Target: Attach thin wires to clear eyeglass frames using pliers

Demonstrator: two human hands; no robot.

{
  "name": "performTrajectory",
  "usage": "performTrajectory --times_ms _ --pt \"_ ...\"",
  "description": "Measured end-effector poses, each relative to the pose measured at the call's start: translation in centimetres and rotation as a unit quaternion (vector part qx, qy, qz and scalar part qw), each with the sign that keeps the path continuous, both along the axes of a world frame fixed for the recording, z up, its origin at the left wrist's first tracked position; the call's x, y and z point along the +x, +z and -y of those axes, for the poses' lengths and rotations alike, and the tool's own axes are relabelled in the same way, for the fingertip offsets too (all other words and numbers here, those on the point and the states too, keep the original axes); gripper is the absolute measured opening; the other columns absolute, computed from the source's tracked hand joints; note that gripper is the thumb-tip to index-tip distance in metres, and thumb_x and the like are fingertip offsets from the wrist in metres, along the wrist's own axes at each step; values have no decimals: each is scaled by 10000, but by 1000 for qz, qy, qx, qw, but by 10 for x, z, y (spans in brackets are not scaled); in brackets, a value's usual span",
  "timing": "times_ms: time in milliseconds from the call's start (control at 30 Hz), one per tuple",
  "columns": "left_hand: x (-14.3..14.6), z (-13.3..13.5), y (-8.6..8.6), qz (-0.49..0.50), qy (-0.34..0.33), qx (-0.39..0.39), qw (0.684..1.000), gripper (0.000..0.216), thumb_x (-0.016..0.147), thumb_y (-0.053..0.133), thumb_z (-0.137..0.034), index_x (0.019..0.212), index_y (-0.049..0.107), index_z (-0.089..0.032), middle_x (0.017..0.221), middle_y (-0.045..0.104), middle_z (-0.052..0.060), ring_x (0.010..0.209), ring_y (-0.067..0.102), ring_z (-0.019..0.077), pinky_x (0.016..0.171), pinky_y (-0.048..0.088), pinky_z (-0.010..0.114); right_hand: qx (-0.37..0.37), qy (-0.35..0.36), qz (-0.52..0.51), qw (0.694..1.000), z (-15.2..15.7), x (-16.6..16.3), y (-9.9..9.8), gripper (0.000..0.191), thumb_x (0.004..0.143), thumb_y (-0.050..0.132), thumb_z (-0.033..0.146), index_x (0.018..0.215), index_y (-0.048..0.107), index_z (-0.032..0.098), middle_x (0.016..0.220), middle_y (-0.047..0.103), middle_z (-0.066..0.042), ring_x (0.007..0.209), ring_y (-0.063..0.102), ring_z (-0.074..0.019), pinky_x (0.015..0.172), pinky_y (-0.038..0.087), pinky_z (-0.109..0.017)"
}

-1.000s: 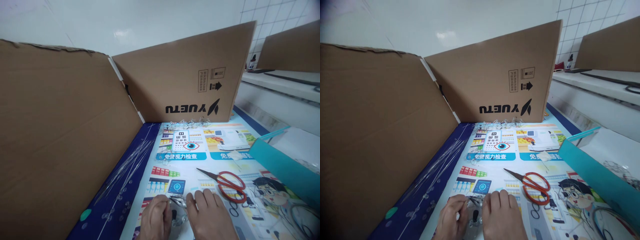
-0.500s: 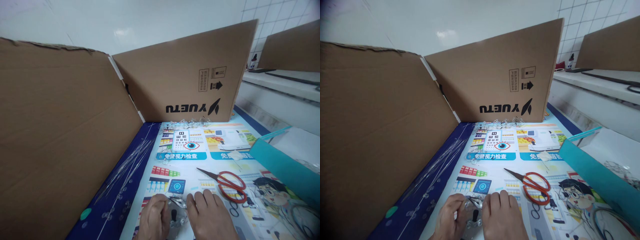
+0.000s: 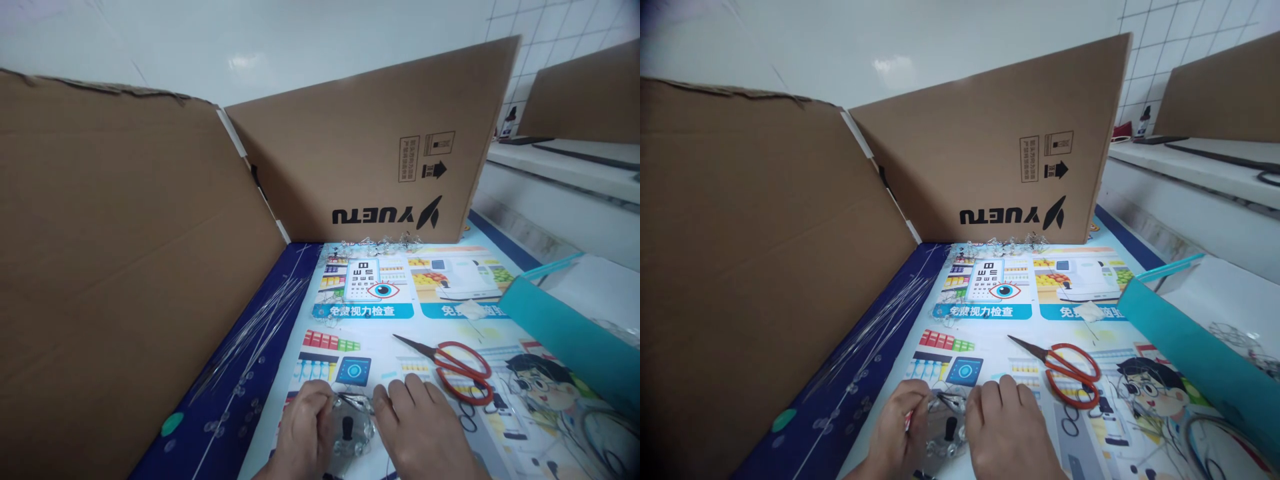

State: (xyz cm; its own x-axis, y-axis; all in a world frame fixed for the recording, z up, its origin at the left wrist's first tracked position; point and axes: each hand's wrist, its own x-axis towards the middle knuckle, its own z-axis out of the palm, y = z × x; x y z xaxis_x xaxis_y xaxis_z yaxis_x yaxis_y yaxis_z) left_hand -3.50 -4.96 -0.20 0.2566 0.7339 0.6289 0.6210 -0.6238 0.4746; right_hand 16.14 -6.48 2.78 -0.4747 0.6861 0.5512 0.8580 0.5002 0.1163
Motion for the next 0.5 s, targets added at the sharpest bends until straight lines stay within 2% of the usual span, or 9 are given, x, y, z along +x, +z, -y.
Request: performTrajectory --times_ms 267,500 --pt "2 -3 -1 51 -18 -58 997 117 846 392 -81 798 434 -179 762 528 29 667 541 151 597 451 264 -59 -2 -22 998 -7 5 -5 220 742 637 284 932 574 194 740 524 -18 709 434 -198 609 273 -338" --pt "-3 -9 -3 99 -53 -93 989 126 869 359 -80 855 423 -187 816 493 33 734 515 168 654 436 296 -138 3 -189 972 -14 12 -11 117 819 546 272 912 586 214 794 534 -35 765 440 -201 680 328 -332"
